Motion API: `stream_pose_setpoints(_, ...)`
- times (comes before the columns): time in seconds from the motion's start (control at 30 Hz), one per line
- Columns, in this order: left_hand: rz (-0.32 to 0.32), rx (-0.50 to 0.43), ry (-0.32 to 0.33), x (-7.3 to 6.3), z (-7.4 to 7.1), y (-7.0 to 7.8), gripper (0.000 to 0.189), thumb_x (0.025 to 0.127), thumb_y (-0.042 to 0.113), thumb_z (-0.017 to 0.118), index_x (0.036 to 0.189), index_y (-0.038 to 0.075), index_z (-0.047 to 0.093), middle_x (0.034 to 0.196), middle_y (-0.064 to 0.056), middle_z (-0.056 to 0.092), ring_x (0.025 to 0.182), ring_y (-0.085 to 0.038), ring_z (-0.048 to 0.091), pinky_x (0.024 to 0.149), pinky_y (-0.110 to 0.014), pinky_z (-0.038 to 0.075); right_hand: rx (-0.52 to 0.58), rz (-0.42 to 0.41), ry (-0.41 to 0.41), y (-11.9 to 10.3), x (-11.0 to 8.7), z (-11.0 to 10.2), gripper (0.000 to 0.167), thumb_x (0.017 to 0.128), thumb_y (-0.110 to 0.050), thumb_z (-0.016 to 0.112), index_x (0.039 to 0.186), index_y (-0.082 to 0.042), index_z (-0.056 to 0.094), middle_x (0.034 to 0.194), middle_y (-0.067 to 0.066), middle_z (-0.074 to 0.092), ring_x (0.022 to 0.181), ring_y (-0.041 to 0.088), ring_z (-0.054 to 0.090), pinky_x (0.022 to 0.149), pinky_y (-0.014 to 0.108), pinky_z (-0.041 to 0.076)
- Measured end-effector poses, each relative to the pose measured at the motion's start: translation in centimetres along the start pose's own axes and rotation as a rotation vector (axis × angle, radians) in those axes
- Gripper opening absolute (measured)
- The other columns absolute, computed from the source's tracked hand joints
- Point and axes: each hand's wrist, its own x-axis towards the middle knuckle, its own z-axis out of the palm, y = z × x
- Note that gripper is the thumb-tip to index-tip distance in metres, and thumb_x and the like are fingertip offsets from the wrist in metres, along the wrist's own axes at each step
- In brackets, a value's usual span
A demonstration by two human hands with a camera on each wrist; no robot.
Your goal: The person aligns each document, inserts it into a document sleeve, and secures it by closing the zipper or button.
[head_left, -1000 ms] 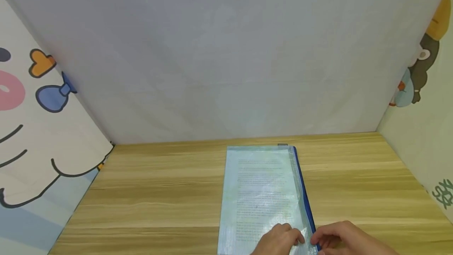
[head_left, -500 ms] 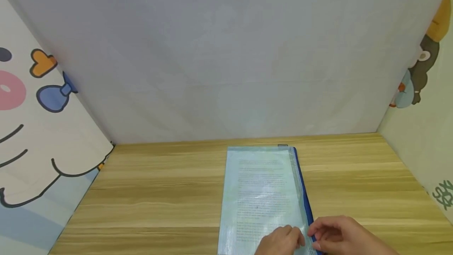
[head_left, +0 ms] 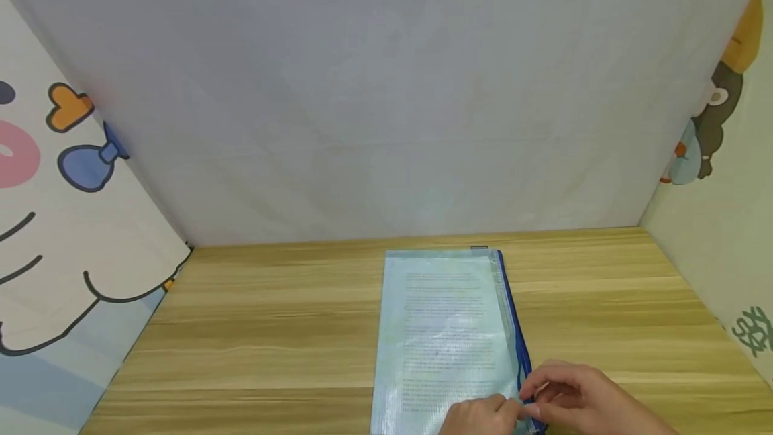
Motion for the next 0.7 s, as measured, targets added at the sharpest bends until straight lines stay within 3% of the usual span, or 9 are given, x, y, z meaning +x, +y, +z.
stream_pose_setpoints(0.1, 0.001, 0.015, 0.086, -0.05, 0.11, 0.11, 0.017, 0.089, 0.036, 0.079, 0.081, 0.023, 0.072, 0.062, 0.015, 0.054, 0.046, 0.008, 0.042, 0.045, -0.006, 0.028, 0.033, -0.007, -0.022, -0.19, 0.04, -0.04, 0.018, 0.101, 0.008, 0.055, 0.117, 0.009, 0.063, 0.112, 0.001, 0.07, 0.1, 0.006, 0.066, 0.083, 0.026, 0.059)
stream_pose_setpoints(0.3, -0.015, -0.007, 0.114, 0.01, -0.18, 0.13, 0.016, 0.08, 0.031, 0.086, 0.083, 0.024, 0.073, 0.067, 0.017, 0.06, 0.048, 0.009, 0.046, 0.046, -0.005, 0.031, 0.095, 0.07, -0.049, -0.63, -0.16, -0.3, 0.021, 0.105, 0.004, 0.05, 0.122, 0.01, 0.061, 0.115, 0.002, 0.07, 0.103, 0.009, 0.067, 0.087, 0.024, 0.058)
stream_pose_setpoints(0.47, -0.053, -0.062, 0.169, 0.22, -0.56, 0.12, 0.016, 0.074, 0.023, 0.086, 0.078, 0.022, 0.071, 0.061, 0.017, 0.056, 0.045, 0.012, 0.032, 0.045, -0.004, 0.025, 0.123, 0.17, -0.03, -0.94, -0.53, -0.58, 0.023, 0.106, 0.0, 0.052, 0.126, 0.009, 0.057, 0.117, 0.005, 0.067, 0.099, 0.016, 0.068, 0.087, 0.024, 0.056)
stream_pose_setpoints(0.6, -0.056, -0.079, 0.175, 0.28, -0.79, -0.02, 0.016, 0.073, 0.021, 0.085, 0.076, 0.021, 0.069, 0.058, 0.016, 0.052, 0.047, 0.011, 0.025, 0.045, -0.004, 0.022, 0.086, 0.196, 0.023, -1.0, -0.46, -0.23, 0.02, 0.104, -0.002, 0.057, 0.123, 0.006, 0.057, 0.114, 0.005, 0.063, 0.092, 0.018, 0.069, 0.084, 0.026, 0.057)
stream_pose_setpoints(0.7, -0.048, -0.075, 0.188, 0.29, -0.8, -0.03, 0.018, 0.071, 0.02, 0.086, 0.076, 0.021, 0.069, 0.058, 0.016, 0.052, 0.047, 0.011, 0.024, 0.045, -0.004, 0.022, -0.02, 0.14, 0.058, -0.85, -0.36, -0.03, 0.017, 0.102, -0.001, 0.06, 0.118, 0.005, 0.06, 0.111, 0.001, 0.065, 0.088, 0.015, 0.069, 0.079, 0.028, 0.059)
